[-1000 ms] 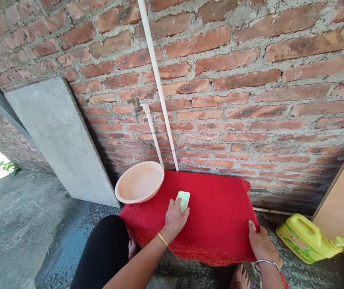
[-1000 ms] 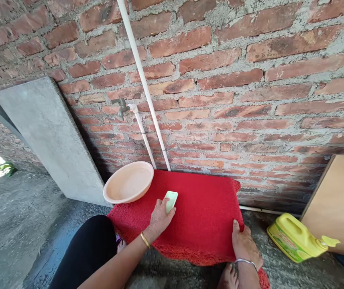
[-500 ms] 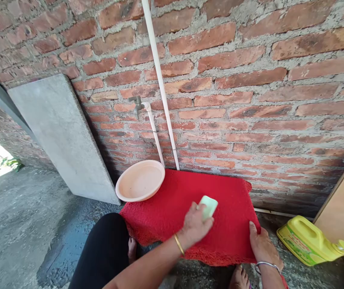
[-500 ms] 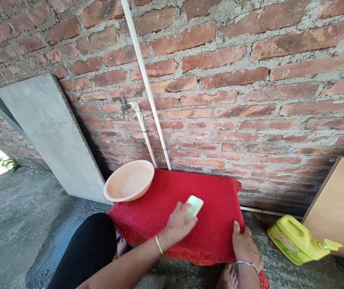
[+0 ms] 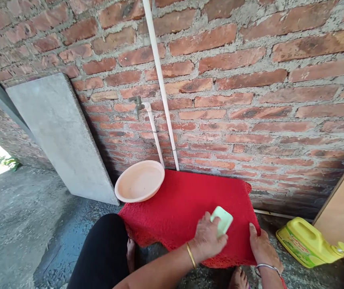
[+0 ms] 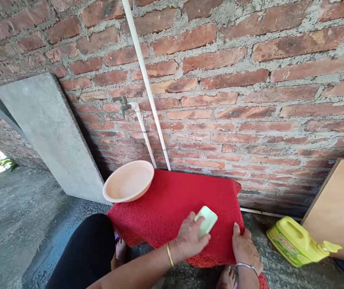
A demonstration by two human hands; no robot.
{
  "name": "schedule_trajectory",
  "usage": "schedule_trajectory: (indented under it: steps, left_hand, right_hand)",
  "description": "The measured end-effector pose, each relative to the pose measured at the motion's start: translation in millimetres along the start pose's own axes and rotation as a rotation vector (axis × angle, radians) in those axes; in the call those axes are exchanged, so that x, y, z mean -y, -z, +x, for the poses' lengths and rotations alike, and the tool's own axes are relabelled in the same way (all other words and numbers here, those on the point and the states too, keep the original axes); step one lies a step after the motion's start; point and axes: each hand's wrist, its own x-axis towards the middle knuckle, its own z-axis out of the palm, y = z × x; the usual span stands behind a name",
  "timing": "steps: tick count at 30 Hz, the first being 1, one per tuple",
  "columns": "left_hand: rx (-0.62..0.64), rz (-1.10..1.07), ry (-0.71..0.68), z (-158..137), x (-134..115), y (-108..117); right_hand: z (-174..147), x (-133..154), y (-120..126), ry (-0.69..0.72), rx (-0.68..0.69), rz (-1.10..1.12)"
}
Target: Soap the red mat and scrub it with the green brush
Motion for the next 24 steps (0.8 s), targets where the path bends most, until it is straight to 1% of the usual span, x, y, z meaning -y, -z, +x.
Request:
schedule_trajectory:
  steps: [2, 3, 4, 6, 9, 11, 13, 15, 17, 19, 21, 23, 24]
  left_hand:
    - [0.064, -0.039, -0.077, -5, -10, -6]
    - [0.059, -0.056, -0.086, -5, -9, -4]
    - [0.028, -0.069, -0.072, -3, -5, 1]
    - [-0.082, -0.070, 0.017, 6, 12, 19]
    - [-0.246, 0.016, 0.222, 24, 44, 50]
    - [-0.288, 0.084, 0.325, 32, 59, 63]
    - [-0.272, 0.123, 0.361, 34, 62, 63]
    - [-0.227, 0.133, 0.329, 31, 53, 53]
    - [-0.172, 0.122, 0.254, 25, 34, 35]
    - [-0.106, 0.085, 0.164, 16, 9, 16]
    - [-0.023, 0.030, 0.073, 6, -18, -1]
    - [0.078, -0.042, -0.007, -5, -42, -14]
    - [0.144, -0.085, -0.041, -10, -52, -18]
  right_hand:
    - [0, 0, -1, 0.002, -0.005, 0.000]
    - [0, 0, 0, 0.004, -0.008, -0.006]
    - [-2, 1, 0, 0.007, -0.011, -0.014]
    - [-6, 3, 1, 0.014, -0.010, -0.028]
    - [-9, 5, 3, 0.013, 0.011, -0.014]
    - [-6, 2, 2, 0.008, 0.027, 0.019]
    - [2, -5, -1, 0.027, 0.035, 0.074]
    - [11, -13, -5, 0.065, 0.030, 0.163]
    - [17, -21, -9, 0.074, 0.007, 0.293]
    - [19, -25, -11, 0.027, -0.009, 0.485]
    - [17, -27, -9, -0.041, 0.013, 0.715]
    - [14, -29, -6, -0.099, 0.040, 0.900]
    - [14, -30, -4, -0.103, 0.034, 0.946]
